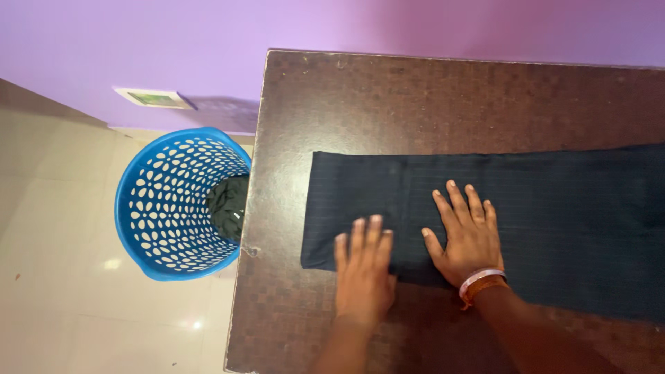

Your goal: The person folds a pair of pants on a table and places them into a suitcase, then retrieves a shirt from a basket and spreads it out on the table.

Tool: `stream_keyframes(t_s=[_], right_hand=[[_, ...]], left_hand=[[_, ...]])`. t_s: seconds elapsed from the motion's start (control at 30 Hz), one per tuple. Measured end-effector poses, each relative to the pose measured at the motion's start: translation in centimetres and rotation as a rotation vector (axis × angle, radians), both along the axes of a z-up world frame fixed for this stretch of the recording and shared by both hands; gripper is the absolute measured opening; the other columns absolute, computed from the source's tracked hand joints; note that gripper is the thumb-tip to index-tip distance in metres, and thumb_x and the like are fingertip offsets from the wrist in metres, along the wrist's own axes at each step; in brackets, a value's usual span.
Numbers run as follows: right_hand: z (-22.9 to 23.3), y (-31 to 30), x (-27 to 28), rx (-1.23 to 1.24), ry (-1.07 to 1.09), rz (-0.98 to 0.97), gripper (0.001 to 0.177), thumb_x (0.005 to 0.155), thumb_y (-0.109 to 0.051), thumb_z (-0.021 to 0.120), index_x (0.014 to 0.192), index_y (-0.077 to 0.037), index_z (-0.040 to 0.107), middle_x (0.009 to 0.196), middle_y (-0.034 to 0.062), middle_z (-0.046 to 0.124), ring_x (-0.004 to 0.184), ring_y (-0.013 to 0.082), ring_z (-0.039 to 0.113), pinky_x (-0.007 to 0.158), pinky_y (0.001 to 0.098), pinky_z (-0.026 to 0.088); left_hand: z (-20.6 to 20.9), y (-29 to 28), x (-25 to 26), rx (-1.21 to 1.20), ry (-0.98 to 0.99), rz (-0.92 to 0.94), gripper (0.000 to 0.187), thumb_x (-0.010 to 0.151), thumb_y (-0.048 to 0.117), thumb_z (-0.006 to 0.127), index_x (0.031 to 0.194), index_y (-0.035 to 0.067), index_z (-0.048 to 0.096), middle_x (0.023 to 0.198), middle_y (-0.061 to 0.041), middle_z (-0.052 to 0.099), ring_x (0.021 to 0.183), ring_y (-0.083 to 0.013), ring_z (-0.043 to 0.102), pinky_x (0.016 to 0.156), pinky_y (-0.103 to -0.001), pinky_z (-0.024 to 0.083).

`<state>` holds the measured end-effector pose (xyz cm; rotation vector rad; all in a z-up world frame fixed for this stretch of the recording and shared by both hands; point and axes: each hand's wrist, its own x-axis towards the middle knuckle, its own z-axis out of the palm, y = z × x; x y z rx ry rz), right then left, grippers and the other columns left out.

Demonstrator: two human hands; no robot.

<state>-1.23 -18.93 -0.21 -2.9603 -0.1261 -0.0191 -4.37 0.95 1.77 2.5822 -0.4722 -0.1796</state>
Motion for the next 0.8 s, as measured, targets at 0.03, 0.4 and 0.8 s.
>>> stream_keyframes(t_s=[0.03,0.4,0.8], right_hand=[[0.0,0.0,0.0,0.017,-0.014,-0.002,0.069,0.088,-0.044,0.059,0.15,-0.014,0.047,0.161,0.0137,0.038,0.15,0.0362,0.028,0.121,0.0573,0.021],[1.7,0.6,0.0,0.082,-0.119,0.012,0.052,0.087,-0.041,0.067,0.133,-0.016,0.064,0.147,0.0119,0.053,0.141,0.0339,0.042,0.118,0.0582,0.028],[2.9,8.7,1.5,0.768,0.3,-0.62,0.071,0.085,-0.042,0.077,0.131,0.009,0.057,0.101,0.0233,0.076,0.096,0.0292,0.076,0.083,0.038,0.059]], left_hand=[[0.1,0.4,-0.5,0.049,0.044,0.108,0.082,0.072,0.015,0.077,0.147,0.003,0.044,0.164,-0.016,0.03,0.153,-0.0381,0.019,0.121,-0.062,0.012],[-0.5,0.6,-0.9,0.258,0.114,0.204,0.075,0.082,0.024,0.064,0.152,0.032,0.037,0.17,-0.007,0.018,0.152,-0.0306,0.011,0.119,-0.061,0.005],[-1.5,0.4,-1.1,0.354,0.335,0.196,0.083,0.086,0.035,0.059,0.161,0.036,0.024,0.173,-0.003,0.003,0.153,-0.0274,-0.003,0.12,-0.059,-0.003]])
